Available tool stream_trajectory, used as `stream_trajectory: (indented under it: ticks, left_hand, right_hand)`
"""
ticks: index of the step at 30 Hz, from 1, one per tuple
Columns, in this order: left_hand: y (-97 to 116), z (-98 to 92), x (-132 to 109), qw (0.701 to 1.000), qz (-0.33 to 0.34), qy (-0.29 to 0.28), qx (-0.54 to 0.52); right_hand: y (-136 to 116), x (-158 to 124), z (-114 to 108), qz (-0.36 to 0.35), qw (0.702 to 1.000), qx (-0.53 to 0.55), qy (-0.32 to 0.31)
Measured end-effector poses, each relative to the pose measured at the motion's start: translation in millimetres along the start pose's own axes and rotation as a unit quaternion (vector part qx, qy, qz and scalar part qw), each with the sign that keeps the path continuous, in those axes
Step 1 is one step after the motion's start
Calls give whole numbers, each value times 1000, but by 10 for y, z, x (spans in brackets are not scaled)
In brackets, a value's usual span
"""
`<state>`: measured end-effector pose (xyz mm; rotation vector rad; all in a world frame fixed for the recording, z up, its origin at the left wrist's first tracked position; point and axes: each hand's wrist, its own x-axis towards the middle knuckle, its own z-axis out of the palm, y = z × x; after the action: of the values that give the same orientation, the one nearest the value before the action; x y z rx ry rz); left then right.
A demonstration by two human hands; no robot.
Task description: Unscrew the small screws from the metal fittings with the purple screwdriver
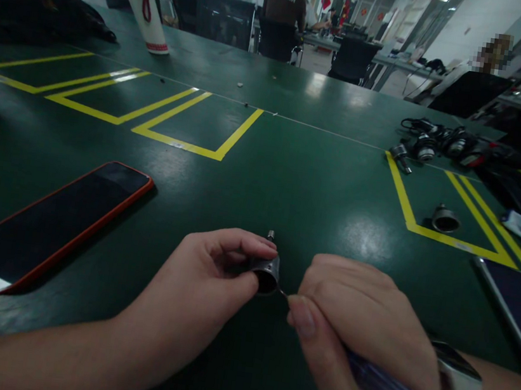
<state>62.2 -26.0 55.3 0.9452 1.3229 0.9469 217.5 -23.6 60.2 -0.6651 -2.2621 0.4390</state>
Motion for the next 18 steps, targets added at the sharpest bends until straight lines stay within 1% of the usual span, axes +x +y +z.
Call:
stream_trajectory:
  ticks: [2,4,6,7,8,10,13,15,18]
  left_hand:
    - [-2,6,44,1000,-2,-8,-15]
    - [2,9,104,999,1,-25,-35]
    - [9,7,184,998,10,-40,-45]
    - [13,5,231,998,16,-42,-44]
    - [15,4,281,998,25,-37,-43]
    - [17,9,386,997,54,-30,-41]
    - [14,43,518,995,89,-36,-25]
    - [17,83,571,993,107,-43,-14]
    - [31,144,590,990,132,-38,7]
  right_hand:
    - [53,6,-2,5,999,14,29]
    - [120,15,-25,63,993,57,85]
    - [202,31,-62,132,970,121,162]
    - [250,42,-80,148,955,154,204]
    - [301,56,-97,152,942,182,237]
    - [409,86,-119,145,924,216,281]
    - [559,125,-120,155,902,243,323]
    - [632,136,-105,169,891,258,334]
    - [686,127,-81,177,891,261,328]
